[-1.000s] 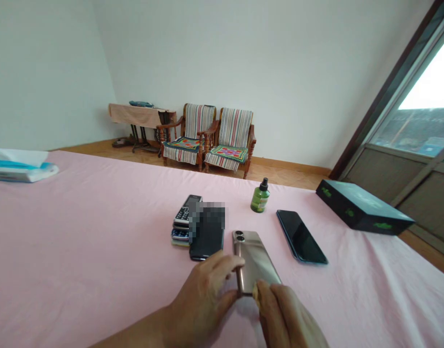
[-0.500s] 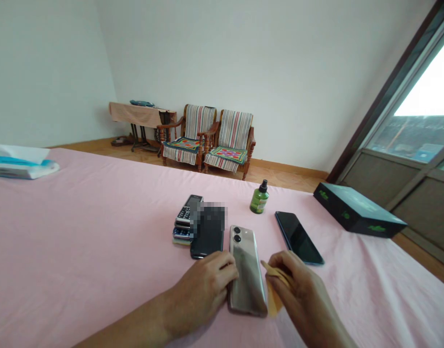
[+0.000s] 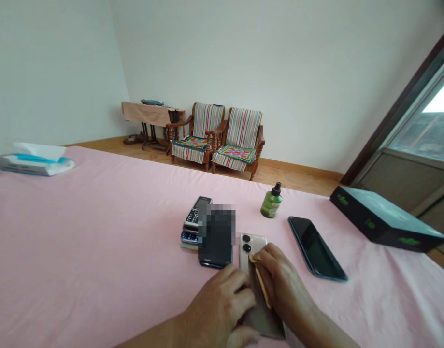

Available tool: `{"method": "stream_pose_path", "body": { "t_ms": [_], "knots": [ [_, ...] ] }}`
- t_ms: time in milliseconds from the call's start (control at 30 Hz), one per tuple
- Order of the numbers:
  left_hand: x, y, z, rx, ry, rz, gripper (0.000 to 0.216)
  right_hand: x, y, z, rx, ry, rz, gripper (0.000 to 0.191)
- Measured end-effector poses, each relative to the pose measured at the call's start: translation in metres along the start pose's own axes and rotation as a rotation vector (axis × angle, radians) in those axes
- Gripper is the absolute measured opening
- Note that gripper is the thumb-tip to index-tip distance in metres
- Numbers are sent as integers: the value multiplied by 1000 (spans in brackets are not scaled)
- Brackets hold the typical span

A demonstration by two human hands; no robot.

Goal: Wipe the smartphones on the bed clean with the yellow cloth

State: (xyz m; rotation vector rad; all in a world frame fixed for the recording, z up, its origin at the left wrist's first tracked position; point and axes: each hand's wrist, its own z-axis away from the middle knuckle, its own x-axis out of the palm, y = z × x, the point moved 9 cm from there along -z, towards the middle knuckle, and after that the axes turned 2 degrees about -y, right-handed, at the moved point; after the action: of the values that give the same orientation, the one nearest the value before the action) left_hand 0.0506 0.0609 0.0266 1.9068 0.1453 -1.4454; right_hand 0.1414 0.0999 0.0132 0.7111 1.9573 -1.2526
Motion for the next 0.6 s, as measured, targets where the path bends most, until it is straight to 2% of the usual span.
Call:
{"method": "stream_pose_path", "body": {
  "t_ms": [267, 400, 600],
  "knots": [
    [7, -8, -1, -11, 44, 25, 34, -3, 24, -41, 32, 97, 94, 25],
    [7, -9, 0, -30, 52, 60, 35, -4, 21, -42, 16, 110, 124, 24],
    [8, -12, 0, -36, 82, 120, 32, -8, 10, -29, 26, 18, 57, 26]
  ]
}}
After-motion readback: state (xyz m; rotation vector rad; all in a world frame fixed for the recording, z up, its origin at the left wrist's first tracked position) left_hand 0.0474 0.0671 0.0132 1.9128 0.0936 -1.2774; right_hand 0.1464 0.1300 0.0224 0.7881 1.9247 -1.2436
